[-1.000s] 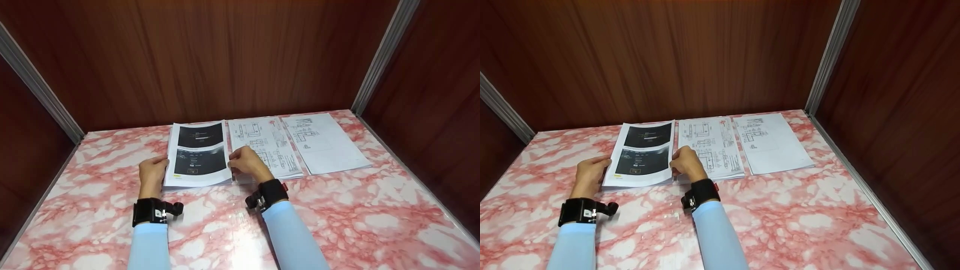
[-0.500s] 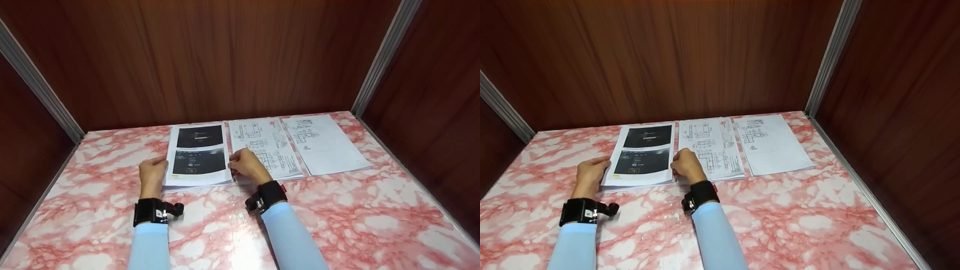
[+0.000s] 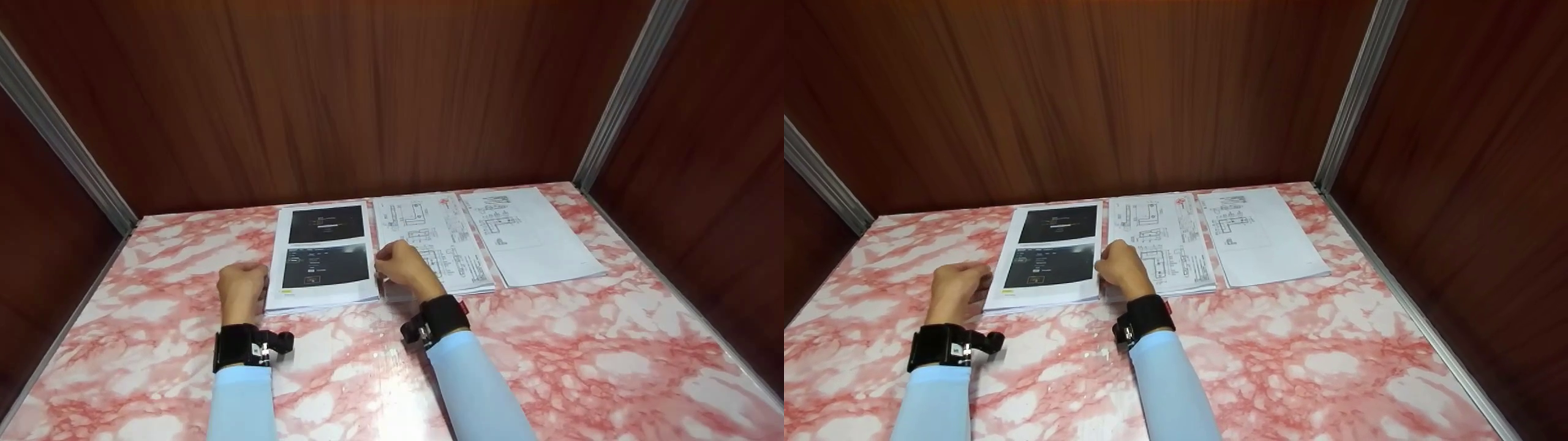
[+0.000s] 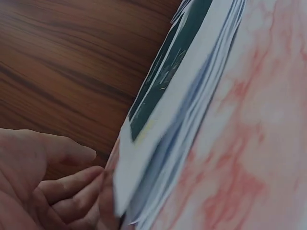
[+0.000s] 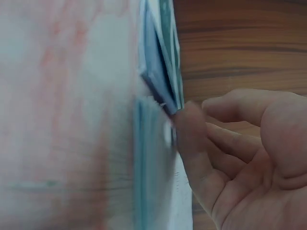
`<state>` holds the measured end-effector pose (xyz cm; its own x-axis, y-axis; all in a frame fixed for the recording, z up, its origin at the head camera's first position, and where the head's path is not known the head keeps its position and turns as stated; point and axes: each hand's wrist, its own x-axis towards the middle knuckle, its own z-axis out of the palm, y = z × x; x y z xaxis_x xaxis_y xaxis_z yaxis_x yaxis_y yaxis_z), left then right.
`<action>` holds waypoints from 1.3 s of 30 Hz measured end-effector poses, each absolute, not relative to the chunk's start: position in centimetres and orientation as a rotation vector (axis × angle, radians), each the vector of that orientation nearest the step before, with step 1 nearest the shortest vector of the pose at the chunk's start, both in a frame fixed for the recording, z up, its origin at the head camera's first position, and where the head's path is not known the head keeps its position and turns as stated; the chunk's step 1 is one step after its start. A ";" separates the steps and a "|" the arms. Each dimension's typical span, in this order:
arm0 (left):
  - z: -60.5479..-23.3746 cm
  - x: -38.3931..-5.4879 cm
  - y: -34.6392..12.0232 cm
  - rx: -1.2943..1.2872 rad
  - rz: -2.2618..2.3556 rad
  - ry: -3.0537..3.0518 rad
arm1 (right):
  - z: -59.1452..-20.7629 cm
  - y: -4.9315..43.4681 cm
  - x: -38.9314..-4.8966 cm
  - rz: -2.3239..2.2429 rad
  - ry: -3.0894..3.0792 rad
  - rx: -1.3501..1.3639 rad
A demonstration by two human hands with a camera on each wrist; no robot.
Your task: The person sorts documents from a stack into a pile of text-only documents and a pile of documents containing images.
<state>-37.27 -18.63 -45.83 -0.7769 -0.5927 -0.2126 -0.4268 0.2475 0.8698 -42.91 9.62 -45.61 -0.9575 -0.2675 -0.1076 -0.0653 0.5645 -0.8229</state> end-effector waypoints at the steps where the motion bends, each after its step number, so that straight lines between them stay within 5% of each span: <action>1: -45.6 -37.1 -18.7 0.984 -1.530 -2.373 | -45.4 9.5 -42.9 -1.359 2.570 -0.264; 10: -45.0 -37.1 -18.0 0.784 -1.387 -2.519 | -44.7 8.3 -42.2 -1.059 2.809 -0.353; 39: -44.8 -36.9 -18.6 0.852 -1.458 -2.495 | -43.9 7.2 -41.4 -1.107 2.678 -0.283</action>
